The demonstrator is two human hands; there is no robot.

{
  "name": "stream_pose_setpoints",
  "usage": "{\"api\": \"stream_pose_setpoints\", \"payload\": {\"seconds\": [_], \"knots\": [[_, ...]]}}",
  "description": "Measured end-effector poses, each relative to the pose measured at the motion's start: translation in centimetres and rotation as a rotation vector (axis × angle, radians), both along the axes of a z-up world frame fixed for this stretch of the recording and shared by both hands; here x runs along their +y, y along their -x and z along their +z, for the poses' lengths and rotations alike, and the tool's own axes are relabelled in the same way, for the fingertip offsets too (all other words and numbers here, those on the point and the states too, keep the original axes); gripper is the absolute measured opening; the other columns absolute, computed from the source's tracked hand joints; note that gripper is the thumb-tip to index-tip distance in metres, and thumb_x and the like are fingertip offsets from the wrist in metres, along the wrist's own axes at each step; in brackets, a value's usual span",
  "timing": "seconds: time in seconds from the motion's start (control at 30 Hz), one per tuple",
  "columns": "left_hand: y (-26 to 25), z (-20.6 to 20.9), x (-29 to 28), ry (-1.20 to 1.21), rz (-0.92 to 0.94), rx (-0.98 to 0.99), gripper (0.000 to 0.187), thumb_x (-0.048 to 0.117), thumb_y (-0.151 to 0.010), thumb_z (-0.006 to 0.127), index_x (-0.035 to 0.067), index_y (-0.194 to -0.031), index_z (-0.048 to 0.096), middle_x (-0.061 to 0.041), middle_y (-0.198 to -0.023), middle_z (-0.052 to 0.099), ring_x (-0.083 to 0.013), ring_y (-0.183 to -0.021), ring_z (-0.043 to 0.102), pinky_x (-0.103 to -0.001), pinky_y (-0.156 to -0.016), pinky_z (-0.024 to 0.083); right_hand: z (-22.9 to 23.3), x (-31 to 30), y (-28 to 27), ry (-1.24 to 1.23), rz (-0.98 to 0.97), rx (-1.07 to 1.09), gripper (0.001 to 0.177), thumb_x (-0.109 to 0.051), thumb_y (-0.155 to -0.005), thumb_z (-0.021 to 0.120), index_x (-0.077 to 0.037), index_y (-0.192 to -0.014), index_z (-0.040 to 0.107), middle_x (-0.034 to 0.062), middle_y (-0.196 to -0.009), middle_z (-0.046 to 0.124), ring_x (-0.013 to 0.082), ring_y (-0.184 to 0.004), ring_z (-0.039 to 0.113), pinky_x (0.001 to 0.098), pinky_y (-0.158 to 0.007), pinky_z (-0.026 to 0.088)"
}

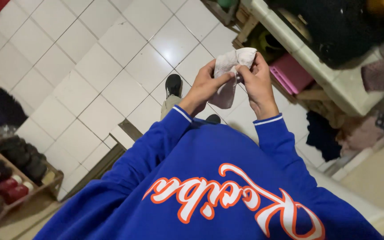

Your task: Packing a travel bag with charging cables, toiletries, and folded cloths.

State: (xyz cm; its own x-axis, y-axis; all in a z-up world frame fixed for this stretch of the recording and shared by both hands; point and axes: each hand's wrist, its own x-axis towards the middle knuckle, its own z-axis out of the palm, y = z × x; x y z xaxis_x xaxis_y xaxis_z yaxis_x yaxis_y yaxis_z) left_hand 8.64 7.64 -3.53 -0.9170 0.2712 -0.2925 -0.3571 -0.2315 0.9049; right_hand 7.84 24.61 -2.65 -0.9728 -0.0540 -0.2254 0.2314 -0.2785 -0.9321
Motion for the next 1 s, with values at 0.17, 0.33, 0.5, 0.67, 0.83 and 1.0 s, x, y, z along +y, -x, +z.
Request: {"api": "stream_pose_setpoints", "payload": {"seconds": [0.17,0.33,0.5,0.67,0.83,1.0], "knots": [[-1.0,-0.3,-2.1,0.085,0.147,0.038,0.045,0.012,-0.089,0.074,-0.003,-0.129,0.06,-0.01,-0.112,0.073,-0.0162,-0.1,0.071,-0.03,-0.087,0.059,-0.9,-2.3,1.6,0.016,0.122,0.01,0.029,0.002,-0.094,0.065,-0.002,-0.122,0.058,0.0051,-0.107,0.068,0.0109,-0.094,0.068,0.0265,-0.081,0.057],[-1.9,-1.3,-4.7,0.096,0.305,0.031,0.036,0.012,-0.091,0.074,-0.004,-0.122,0.066,-0.01,-0.106,0.075,-0.0154,-0.095,0.072,-0.03,-0.085,0.059,-0.4,-5.4,2.7,-0.05,0.268,-0.028,0.026,-0.001,-0.095,0.069,-0.001,-0.119,0.06,0.0031,-0.096,0.07,0.0088,-0.081,0.065,0.0241,-0.07,0.053],[-2.2,-2.7,-7.2,0.089,0.419,0.033,0.027,0.01,-0.093,0.072,-0.005,-0.116,0.07,-0.008,-0.102,0.076,-0.0125,-0.091,0.069,-0.028,-0.081,0.057,0.6,-8.3,3.2,-0.165,0.387,0.029,0.022,-0.002,-0.097,0.07,-0.001,-0.117,0.06,0.0028,-0.098,0.071,0.0066,-0.085,0.066,0.023,-0.074,0.054],[-1.4,-1.4,-10.0,-0.027,0.494,-0.042,0.026,0.007,-0.094,0.071,-0.004,-0.117,0.069,-0.008,-0.104,0.075,-0.0116,-0.092,0.07,-0.027,-0.082,0.056,0.1,-11.0,4.6,-0.051,0.433,-0.034,0.027,-0.002,-0.097,0.07,-0.001,-0.122,0.059,0.0032,-0.097,0.07,0.0074,-0.083,0.064,0.024,-0.073,0.053],[0.2,-1.1,-14.1,-0.135,0.558,-0.051,0.025,0.006,-0.095,0.069,-0.004,-0.118,0.067,-0.008,-0.106,0.075,-0.0122,-0.093,0.07,-0.027,-0.084,0.057,0.8,-13.8,6.5,0.043,0.447,-0.123,0.03,-0.003,-0.096,0.067,-0.003,-0.124,0.057,0.0039,-0.099,0.072,0.0098,-0.084,0.068,0.0268,-0.074,0.057],[2.3,-0.2,-19.2,-0.187,0.62,-0.055,0.025,0.006,-0.097,0.066,-0.003,-0.12,0.065,-0.007,-0.106,0.075,-0.0111,-0.094,0.071,-0.026,-0.086,0.058,-0.5,-16.2,9.2,0.014,0.428,-0.186,0.028,-0.006,-0.1,0.067,-0.004,-0.126,0.06,0.0039,-0.098,0.07,0.0089,-0.087,0.068,0.0257,-0.079,0.059]]}}
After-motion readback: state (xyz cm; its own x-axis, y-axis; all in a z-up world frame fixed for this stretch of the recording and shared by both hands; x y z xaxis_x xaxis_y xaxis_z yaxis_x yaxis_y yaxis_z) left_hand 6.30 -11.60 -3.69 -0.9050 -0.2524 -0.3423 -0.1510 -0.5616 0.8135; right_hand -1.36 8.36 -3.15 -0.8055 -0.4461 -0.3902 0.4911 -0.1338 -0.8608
